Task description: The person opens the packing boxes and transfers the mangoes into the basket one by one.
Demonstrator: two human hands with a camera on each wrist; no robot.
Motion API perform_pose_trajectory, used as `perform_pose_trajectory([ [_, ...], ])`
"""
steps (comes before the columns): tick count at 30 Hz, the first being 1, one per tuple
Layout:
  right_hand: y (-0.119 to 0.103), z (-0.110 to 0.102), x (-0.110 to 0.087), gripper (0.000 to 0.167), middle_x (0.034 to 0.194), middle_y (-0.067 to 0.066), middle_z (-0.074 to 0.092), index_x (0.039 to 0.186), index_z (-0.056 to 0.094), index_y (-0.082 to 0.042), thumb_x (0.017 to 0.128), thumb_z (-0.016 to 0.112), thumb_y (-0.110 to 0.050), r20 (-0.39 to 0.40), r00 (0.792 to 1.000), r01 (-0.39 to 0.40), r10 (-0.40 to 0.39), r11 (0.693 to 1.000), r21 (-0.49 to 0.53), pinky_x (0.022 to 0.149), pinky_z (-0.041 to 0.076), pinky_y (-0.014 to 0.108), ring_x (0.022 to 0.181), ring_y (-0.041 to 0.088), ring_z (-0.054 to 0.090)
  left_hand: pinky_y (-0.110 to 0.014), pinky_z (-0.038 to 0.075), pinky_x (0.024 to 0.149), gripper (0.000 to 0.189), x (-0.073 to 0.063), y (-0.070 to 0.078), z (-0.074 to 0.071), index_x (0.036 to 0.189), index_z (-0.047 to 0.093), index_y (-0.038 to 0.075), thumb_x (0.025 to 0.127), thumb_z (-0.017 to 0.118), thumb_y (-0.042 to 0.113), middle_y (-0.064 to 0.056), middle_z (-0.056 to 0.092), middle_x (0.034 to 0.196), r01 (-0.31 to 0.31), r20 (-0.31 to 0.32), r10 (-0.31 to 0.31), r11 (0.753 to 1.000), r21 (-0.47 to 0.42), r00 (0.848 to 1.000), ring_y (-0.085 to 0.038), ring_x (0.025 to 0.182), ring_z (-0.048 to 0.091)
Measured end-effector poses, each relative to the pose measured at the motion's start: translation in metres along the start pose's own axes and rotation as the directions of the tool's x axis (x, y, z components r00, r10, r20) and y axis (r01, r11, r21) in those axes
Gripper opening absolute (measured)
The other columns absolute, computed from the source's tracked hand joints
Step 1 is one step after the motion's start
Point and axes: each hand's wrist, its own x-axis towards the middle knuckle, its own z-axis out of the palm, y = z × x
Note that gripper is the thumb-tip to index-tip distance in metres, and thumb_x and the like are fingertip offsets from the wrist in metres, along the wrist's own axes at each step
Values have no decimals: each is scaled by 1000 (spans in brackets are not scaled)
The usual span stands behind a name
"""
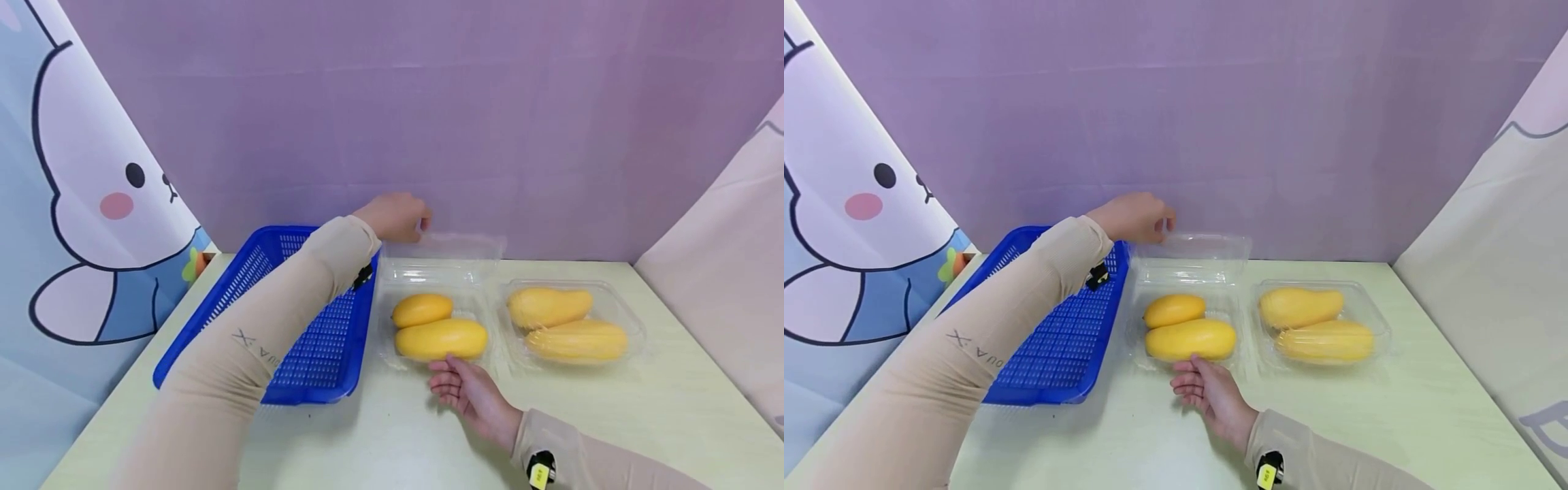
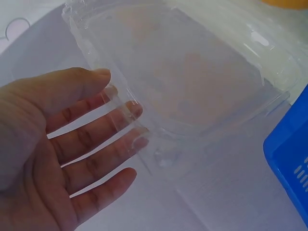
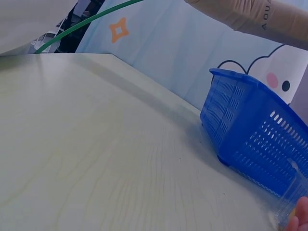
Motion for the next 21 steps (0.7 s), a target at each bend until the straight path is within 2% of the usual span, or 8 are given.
perform_pose_trajectory([
  [6, 0, -2, -1, 34, 76, -3, 66, 100, 64, -6, 102, 37, -25, 1, 1000, 4, -4, 1000, 5, 65, 49, 19, 69, 7, 60, -35, 47, 83, 14, 14, -4, -2, 94, 67, 10, 84, 57, 6, -4, 65, 97, 17, -43, -17, 1000, -9, 999, -21, 88, 55],
  [12, 0, -3, 0, 34, 76, -3, 66, 103, 64, -4, 102, 38, -26, -2, 1000, 4, -4, 1000, -6, 65, 49, 19, 70, 8, 60, -33, 46, 74, 15, 25, -8, -1, 82, 63, 8, 82, 52, -2, -4, 60, 83, 38, -83, -37, 999, 17, 996, -19, 78, 51],
  [21, 3, -8, 0, 33, 75, -3, 66, 101, 65, -6, 102, 40, -27, 4, 1000, -6, 6, 1000, -7, 64, 49, 19, 69, 8, 60, -33, 48, 73, 17, 31, -14, 3, 84, 65, 8, 85, 51, -1, -4, 63, 85, 66, -138, -61, 997, 28, 989, -19, 76, 52],
])
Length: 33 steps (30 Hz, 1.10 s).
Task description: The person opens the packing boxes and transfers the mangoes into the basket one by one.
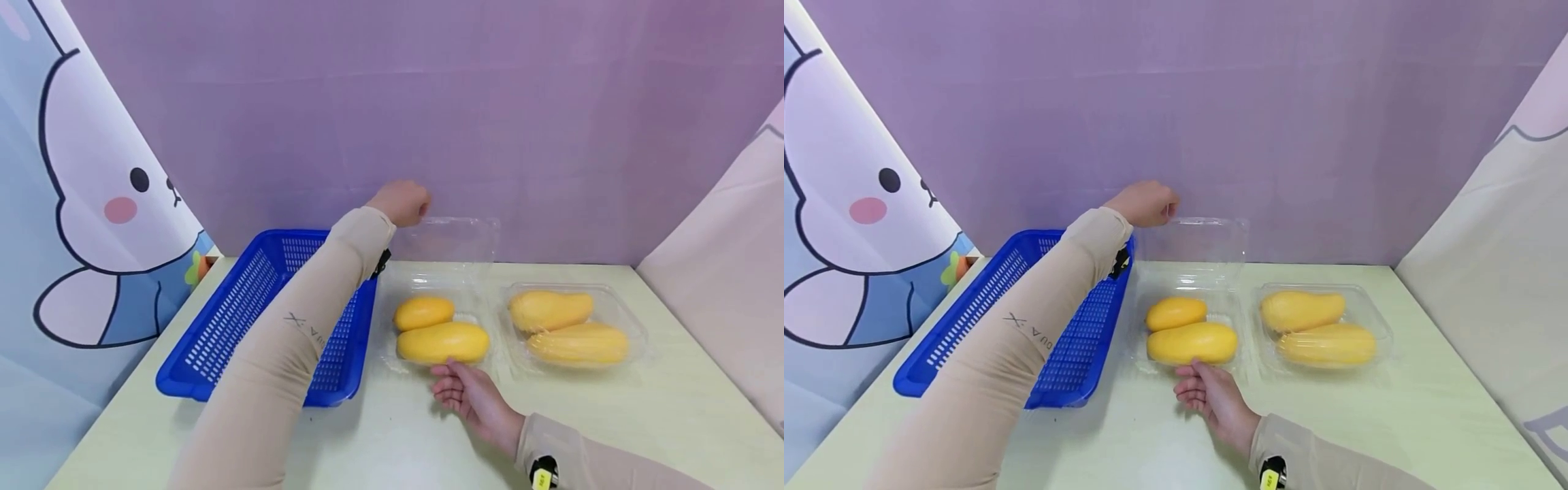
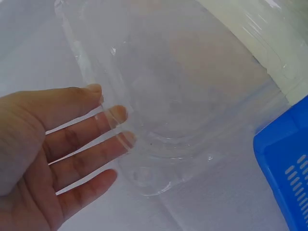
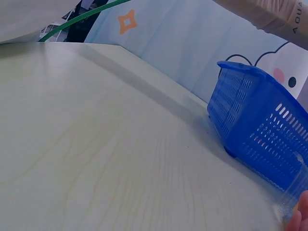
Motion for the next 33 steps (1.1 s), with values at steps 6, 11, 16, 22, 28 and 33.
perform_pose_trajectory([
  [6, 1, 1, 1, 32, 75, -4, 66, 100, 65, -7, 101, 39, -26, 8, 1000, 2, -2, 1000, 1, 64, 49, 19, 69, 8, 60, -37, 51, 75, 16, 6, -3, 8, 86, 66, 8, 87, 53, 1, -6, 67, 91, 34, -37, -32, 998, 48, 999, -23, 85, 59],
  [11, 0, 2, 1, 32, 74, -3, 66, 100, 65, -5, 101, 39, -24, 0, 1000, 2, -2, 1000, -2, 63, 49, 19, 68, 8, 60, -40, 51, 79, 17, 11, -4, 13, 88, 69, 8, 88, 52, 3, -8, 68, 94, 52, -59, -48, 996, 78, 997, -27, 91, 62],
  [16, 0, 2, 1, 31, 74, -4, 65, 101, 64, -4, 101, 40, -23, -2, 1000, 11, -11, 1000, -8, 63, 48, 19, 68, 7, 59, -41, 51, 79, 18, 17, -4, 15, 92, 69, 7, 90, 52, 3, -9, 68, 96, 69, -44, -65, 993, 97, 997, -27, 92, 62],
  [22, 0, 1, 0, 30, 74, -4, 65, 102, 63, -3, 101, 40, -23, 6, 1000, 6, -6, 1000, -12, 63, 48, 19, 68, 7, 59, -41, 52, 78, 19, 20, -3, 17, 94, 67, 6, 91, 50, 1, -9, 67, 98, 99, 6, -101, 988, 117, 995, -27, 93, 62],
  [28, 1, 2, 1, 30, 74, -3, 65, 103, 63, -2, 101, 41, -23, -4, 1000, -8, 8, 1000, -6, 63, 49, 19, 68, 8, 59, -42, 52, 81, 19, 22, -3, 18, 102, 66, 6, 92, 50, 4, -9, 66, 103, 133, 71, -141, 985, 111, 987, -25, 96, 60],
  [33, 2, 3, 1, 29, 74, -4, 65, 101, 64, -4, 100, 41, -23, 2, 1000, -4, 4, 1000, -3, 64, 49, 19, 68, 8, 60, -39, 50, 82, 22, 22, -2, 18, 107, 64, 7, 92, 48, 6, -8, 63, 106, 158, 115, -167, 983, 90, 979, -22, 93, 56],
])
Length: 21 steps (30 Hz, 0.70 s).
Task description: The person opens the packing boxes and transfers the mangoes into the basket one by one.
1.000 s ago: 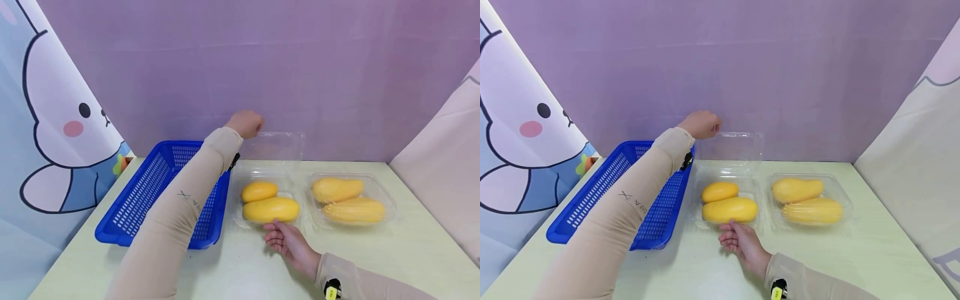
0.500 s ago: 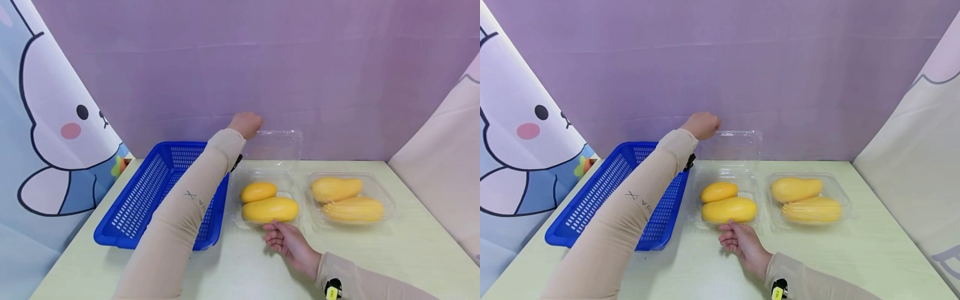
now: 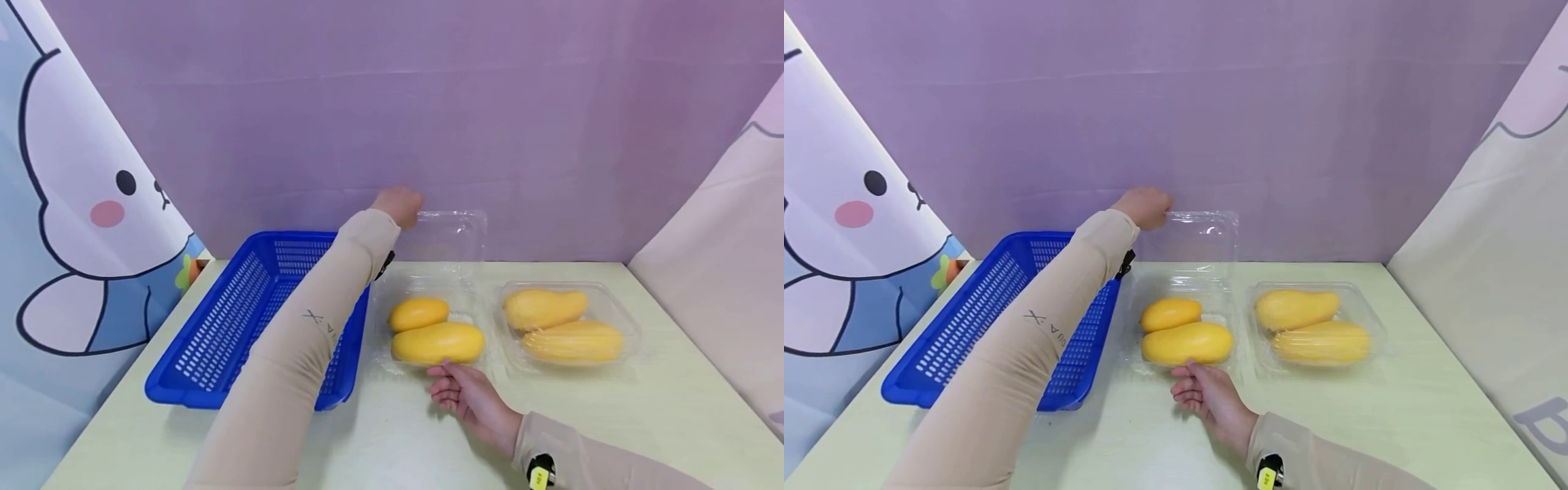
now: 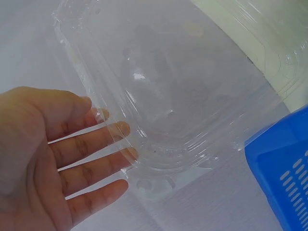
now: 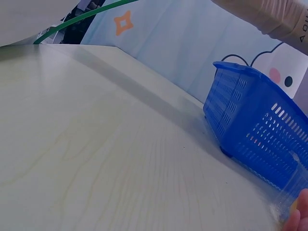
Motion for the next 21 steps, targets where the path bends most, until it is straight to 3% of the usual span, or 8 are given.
perform_pose_trajectory([
  [6, 0, 1, -1, 30, 74, -4, 65, 103, 63, -3, 101, 40, -22, 2, 1000, 8, -8, 1000, 3, 64, 49, 19, 68, 7, 60, -39, 50, 82, 21, -3, 0, 0, 104, 64, 6, 91, 48, 7, -9, 63, 104, 13, 9, -13, 1000, -18, 1000, -21, 86, 52],
  [21, 1, 3, -3, 29, 73, -4, 65, 98, 64, -5, 101, 41, -23, -2, 1000, 11, -11, 1000, 16, 64, 49, 20, 67, 7, 60, -39, 48, 85, 23, -4, -5, 8, 112, 60, 7, 92, 52, 15, -8, 62, 109, -5, 18, 6, 999, -38, 1000, -23, 97, 56],
])
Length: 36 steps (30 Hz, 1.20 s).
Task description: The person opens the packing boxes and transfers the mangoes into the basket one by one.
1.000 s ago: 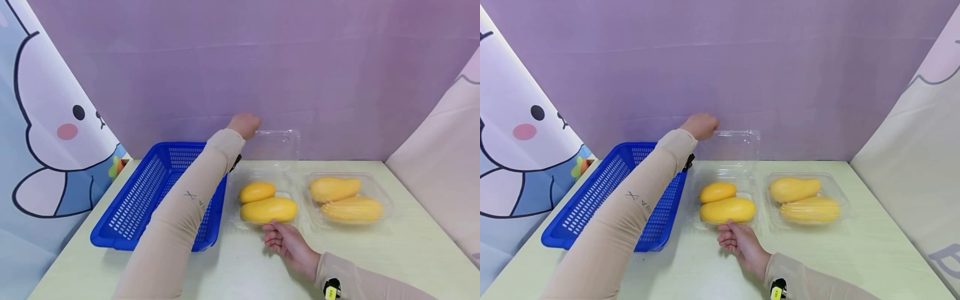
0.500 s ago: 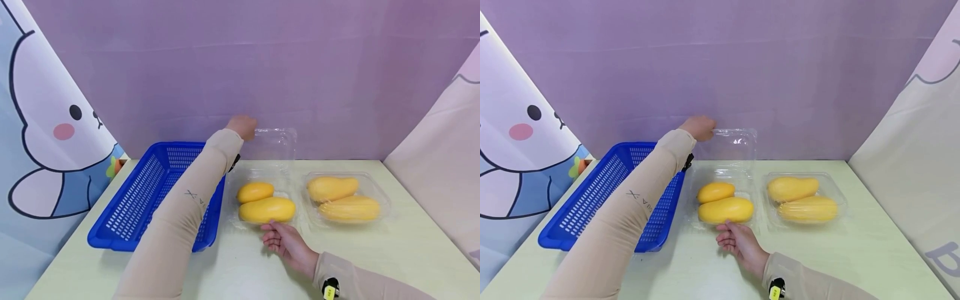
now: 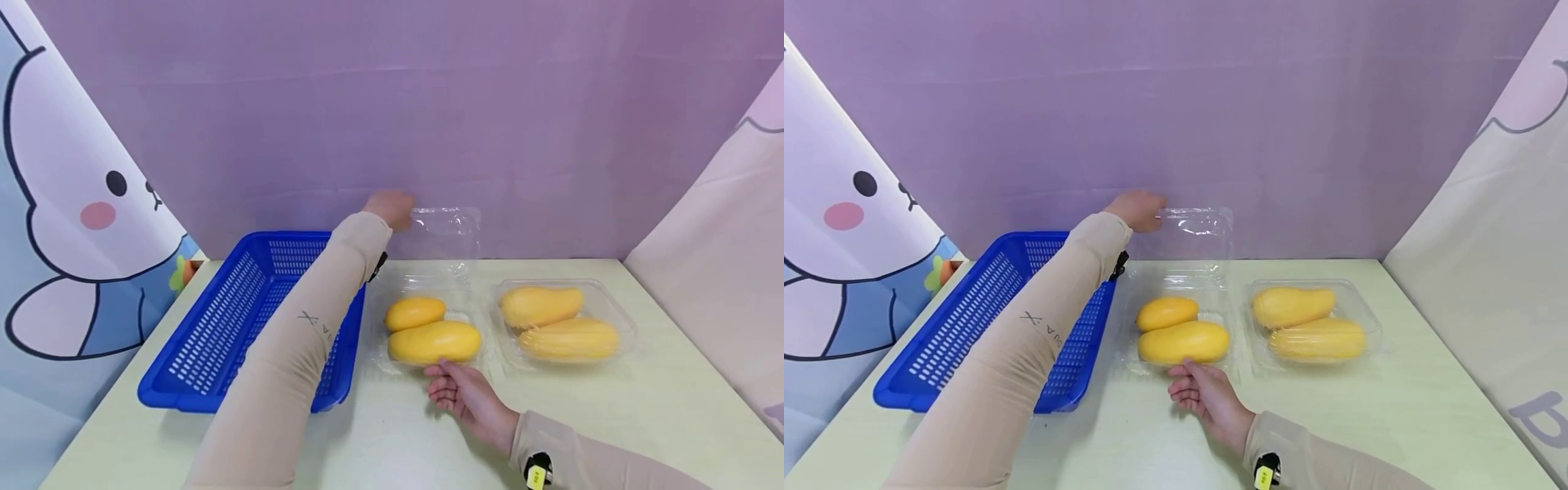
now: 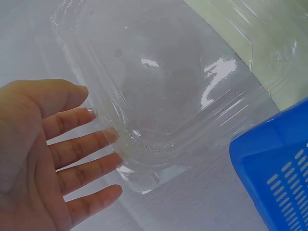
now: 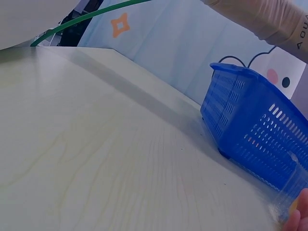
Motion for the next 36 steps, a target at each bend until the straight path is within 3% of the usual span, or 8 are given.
perform_pose_trajectory([
  [10, 2, 2, 0, 28, 72, -4, 64, 92, 64, -9, 100, 42, -24, 2, 1000, 4, -4, 1000, 7, 64, 49, 20, 66, 7, 60, -43, 50, 83, 25, 0, -4, 7, 113, 59, 7, 92, 54, 19, -9, 63, 109, 27, -3, -27, 1000, -9, 1000, -25, 100, 58],
  [16, 3, 4, -2, 28, 72, -4, 64, 92, 64, -9, 100, 42, -23, -15, 1000, -4, 4, 1000, 3, 65, 49, 21, 66, 8, 60, -44, 46, 93, 43, 4, -7, 11, 134, 48, 10, 93, 53, 24, -9, 56, 127, 31, 31, -32, 999, 5, 999, -26, 117, 52],
  [20, 2, 6, -2, 28, 71, -4, 64, 92, 64, -8, 100, 43, -24, -21, 1000, -6, 6, 1000, 2, 65, 49, 21, 66, 8, 60, -44, 44, 96, 48, 4, -9, 12, 139, 44, 11, 93, 53, 25, -9, 52, 134, 33, 49, -33, 999, 6, 998, -26, 122, 48],
  [30, 2, 9, -3, 28, 72, -3, 64, 93, 65, -8, 100, 43, -24, -10, 1000, -11, 11, 1000, 1, 65, 49, 21, 66, 8, 59, -43, 45, 94, 39, -5, -9, 13, 129, 51, 10, 92, 53, 21, -7, 55, 128, 23, 50, -23, 1000, -8, 998, -26, 116, 51],
  [36, 1, 10, -3, 27, 71, -3, 63, 92, 65, -8, 100, 43, -23, -12, 1000, -11, 11, 1000, -7, 64, 49, 21, 66, 8, 59, -43, 47, 90, 32, -12, -5, 9, 119, 56, 9, 92, 54, 24, -6, 60, 117, -15, 48, 14, 1000, 15, 999, -25, 107, 56],
])
